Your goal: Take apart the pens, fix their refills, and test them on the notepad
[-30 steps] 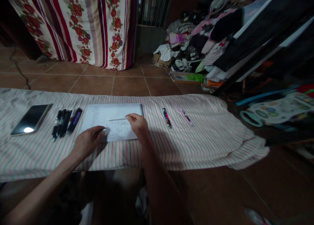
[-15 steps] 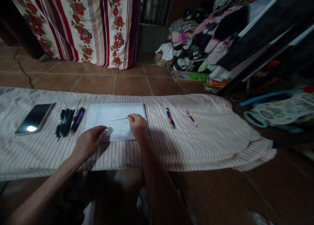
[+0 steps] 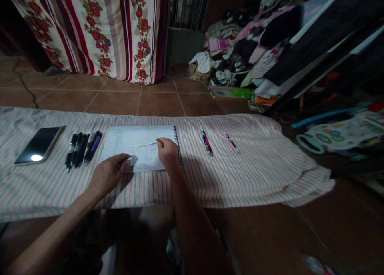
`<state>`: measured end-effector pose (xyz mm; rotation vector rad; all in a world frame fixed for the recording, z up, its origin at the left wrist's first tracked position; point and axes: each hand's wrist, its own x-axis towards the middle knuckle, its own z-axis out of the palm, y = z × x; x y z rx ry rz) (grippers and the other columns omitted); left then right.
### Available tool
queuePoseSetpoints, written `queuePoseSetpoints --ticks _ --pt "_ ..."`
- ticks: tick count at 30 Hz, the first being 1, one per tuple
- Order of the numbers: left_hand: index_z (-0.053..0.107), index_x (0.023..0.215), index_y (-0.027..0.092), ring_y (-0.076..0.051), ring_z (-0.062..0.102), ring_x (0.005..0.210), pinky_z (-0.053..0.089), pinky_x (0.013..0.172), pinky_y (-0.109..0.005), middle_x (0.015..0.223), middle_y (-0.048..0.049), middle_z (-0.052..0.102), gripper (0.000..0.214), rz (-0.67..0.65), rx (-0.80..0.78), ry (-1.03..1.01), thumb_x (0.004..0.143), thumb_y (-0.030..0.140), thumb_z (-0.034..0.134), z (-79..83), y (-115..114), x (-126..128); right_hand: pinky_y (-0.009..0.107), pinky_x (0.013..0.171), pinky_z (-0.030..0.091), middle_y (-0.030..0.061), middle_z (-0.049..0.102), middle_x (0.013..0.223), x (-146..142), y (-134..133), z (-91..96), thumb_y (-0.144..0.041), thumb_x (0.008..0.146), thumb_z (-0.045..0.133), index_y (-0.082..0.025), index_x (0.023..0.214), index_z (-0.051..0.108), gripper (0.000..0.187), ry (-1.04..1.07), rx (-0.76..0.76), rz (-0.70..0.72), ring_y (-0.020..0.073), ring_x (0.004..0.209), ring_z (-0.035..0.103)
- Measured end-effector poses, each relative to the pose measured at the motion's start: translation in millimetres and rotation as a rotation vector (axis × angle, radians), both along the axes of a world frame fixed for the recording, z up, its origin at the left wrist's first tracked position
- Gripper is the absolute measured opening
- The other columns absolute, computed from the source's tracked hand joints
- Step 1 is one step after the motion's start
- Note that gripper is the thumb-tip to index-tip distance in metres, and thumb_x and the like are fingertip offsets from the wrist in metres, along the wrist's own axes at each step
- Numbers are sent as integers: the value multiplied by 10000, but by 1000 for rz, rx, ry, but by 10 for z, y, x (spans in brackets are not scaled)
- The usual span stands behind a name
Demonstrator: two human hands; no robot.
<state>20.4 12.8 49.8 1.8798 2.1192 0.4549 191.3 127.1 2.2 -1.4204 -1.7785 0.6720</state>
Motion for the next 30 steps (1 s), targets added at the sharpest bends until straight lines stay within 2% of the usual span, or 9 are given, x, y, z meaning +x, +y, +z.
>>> queuePoseSetpoints --ticks 7,21,30 --pt "611 1079 206 -200 642 880 462 745 -292 968 -62 702 289 5 -10 7 876 285 422 30 0 24 283 760 494 29 710 769 27 2 -2 -204 764 498 -204 896 693 235 50 -22 -10 174 783 655" --pt "621 1089 212 -209 640 929 472 792 -302 1022 -57 697 310 20 43 -47 882 311 412 -30 9 -2 276 766 477 40 711 882 108 -57 77 -219 777 520 -211 866 700 201 -42 46 -14 168 791 647" --pt "631 1063 195 -206 623 963 475 854 -326 1047 -63 685 293 -7 94 -146 849 250 439 -31 41 -27 288 804 479 45 704 892 144 -107 125 -221 784 520 -211 855 703 197 -27 70 29 170 823 637"
